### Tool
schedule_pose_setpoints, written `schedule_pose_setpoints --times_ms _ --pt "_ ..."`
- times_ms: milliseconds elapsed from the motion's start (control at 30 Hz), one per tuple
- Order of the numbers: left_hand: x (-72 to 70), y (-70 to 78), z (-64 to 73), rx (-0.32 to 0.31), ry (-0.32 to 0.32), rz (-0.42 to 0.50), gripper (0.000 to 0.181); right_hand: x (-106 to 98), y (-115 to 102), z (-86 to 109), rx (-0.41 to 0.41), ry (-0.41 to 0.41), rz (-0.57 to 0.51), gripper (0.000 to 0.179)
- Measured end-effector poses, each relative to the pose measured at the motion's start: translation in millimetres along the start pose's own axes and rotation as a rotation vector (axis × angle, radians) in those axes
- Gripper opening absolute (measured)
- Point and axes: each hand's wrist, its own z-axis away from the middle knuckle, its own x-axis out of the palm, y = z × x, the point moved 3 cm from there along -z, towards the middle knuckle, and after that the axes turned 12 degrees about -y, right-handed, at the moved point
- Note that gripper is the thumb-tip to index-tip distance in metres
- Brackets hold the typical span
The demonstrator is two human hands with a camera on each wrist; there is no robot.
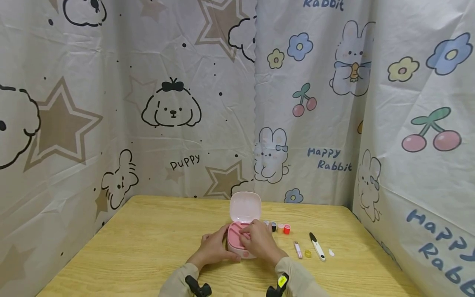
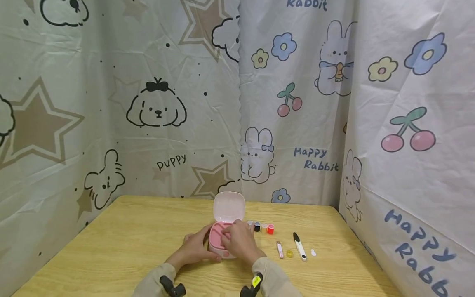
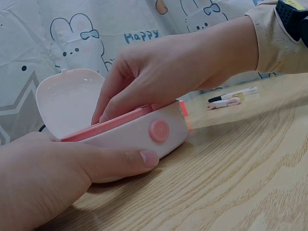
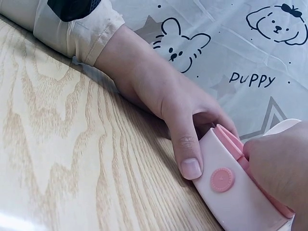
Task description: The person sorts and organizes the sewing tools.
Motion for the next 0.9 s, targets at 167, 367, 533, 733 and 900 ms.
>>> schedule_pose_setpoints --times_ms 167,367,533,733,900 --pt "0.2 0.9 1.2 -0.004 -0.004 0.009 0.123 -3.1 -1.2 -0.3 -0.007 0.0 0.013 0.013" --pt "-0.6 2.3 2.4 0.006 0.009 -0.006 0.126 -7.9 -3.9 -0.2 -0.039 0.023 0.028 0.012" --pt "-0.5 0.9 -0.2 0.0 -0.004 -0.009 0.125 -9.7 -4.1 0.6 -0.021 0.013 0.051 0.014" --pt "-0.5 0.0 -1.4 0.003 0.006 -0.011 0.125 -12.6 -3.3 2.2 -0.008 0.032 0.068 0.014" --pt "0.6 -0.8 -1.2 0.007 0.004 -0.01 0.124 -15.1 -2.8 4.3 0.001 0.043 0.072 0.013"
